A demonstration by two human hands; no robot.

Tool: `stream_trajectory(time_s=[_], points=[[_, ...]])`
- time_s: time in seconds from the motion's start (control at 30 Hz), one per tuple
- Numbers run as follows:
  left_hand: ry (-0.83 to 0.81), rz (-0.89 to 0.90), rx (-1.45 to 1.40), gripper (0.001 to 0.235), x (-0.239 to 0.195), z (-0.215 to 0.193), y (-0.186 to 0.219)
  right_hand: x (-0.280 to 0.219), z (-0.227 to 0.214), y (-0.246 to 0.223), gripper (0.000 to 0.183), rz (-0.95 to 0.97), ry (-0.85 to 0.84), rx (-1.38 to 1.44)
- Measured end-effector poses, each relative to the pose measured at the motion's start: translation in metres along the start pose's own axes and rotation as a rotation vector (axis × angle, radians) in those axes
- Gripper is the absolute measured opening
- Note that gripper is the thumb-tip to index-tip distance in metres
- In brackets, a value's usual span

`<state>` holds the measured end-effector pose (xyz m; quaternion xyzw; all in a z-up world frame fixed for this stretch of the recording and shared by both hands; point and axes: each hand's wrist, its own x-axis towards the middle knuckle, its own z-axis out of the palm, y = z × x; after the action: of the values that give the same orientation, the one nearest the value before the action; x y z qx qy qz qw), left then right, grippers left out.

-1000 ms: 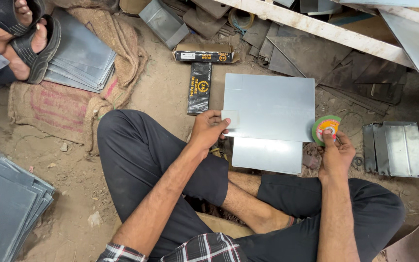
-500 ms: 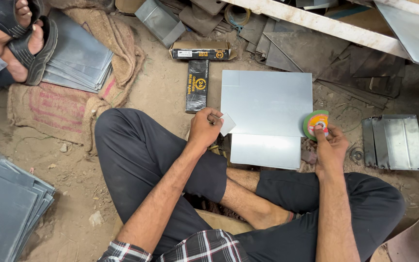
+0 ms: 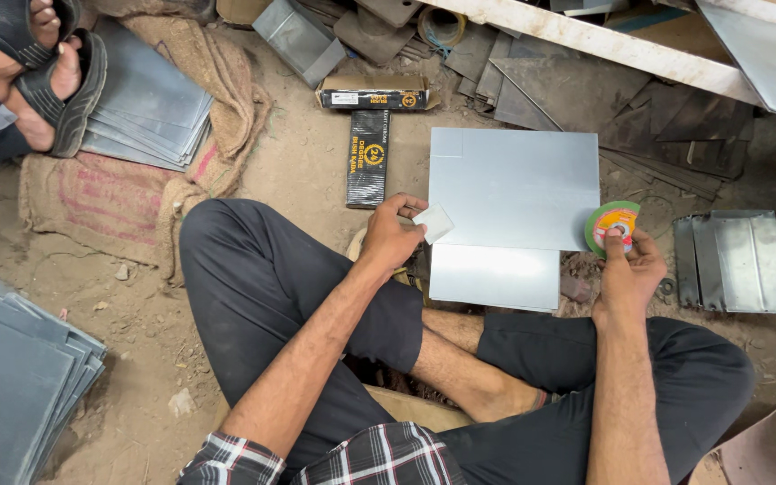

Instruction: The person marks a series of metal sheets by hand using a small metal scribe, handling each sheet individually while sitting on the floor.

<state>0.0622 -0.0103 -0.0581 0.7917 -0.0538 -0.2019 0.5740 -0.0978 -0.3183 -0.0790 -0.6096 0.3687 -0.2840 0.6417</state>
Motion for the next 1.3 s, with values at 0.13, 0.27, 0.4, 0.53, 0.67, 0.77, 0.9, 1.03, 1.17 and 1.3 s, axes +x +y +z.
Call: stream_trajectory(time_s=[0.13,0.27,0.4,0.53,0.67,0.77,0.9,1.03,1.17,1.3], points=[[0.032,-0.057,0.003,0.043,-0.0012,-0.0018,0.0000,-0.0003,0.0008,0.0012,0.029,0.005,0.003,0.008],[-0.005,-0.178,-0.036,0.061,-0.0034,-0.0001,-0.0004,0.0003,0.0011,0.0011,0.029,-0.002,0.004,-0.022],[0.030,-0.096,-0.012,0.061,0.0017,-0.0002,-0.0052,-0.0014,0.0008,-0.0011,0.028,-0.002,0.003,-0.039],[0.020,-0.088,-0.035,0.058,0.0041,-0.0010,-0.0046,-0.0032,0.0023,-0.0055,0.028,-0.006,-0.006,-0.046],[0.009,-0.144,-0.005,0.042,0.0029,-0.0010,0.0006,-0.0047,0.0038,-0.0077,0.029,-0.003,-0.004,-0.035],[0.010,-0.146,-0.026,0.032,0.0030,0.0002,0.0005,-0.0048,0.0037,-0.0076,0.029,-0.003,-0.001,-0.024],[-0.017,-0.125,-0.031,0.026,0.0044,0.0022,-0.0023,-0.0046,0.0039,-0.0072,0.029,0.012,0.008,-0.006],[-0.032,-0.118,-0.039,0.026,0.0048,0.0025,-0.0037,-0.0051,0.0032,-0.0069,0.027,0.007,0.003,-0.009],[-0.052,-0.102,-0.051,0.026,0.0040,0.0021,-0.0045,-0.0041,0.0020,-0.0054,0.024,-0.013,-0.014,0.016],[-0.039,-0.122,-0.057,0.021,0.0045,0.0027,-0.0029,-0.0034,0.0021,-0.0048,0.024,-0.036,-0.009,0.006]])
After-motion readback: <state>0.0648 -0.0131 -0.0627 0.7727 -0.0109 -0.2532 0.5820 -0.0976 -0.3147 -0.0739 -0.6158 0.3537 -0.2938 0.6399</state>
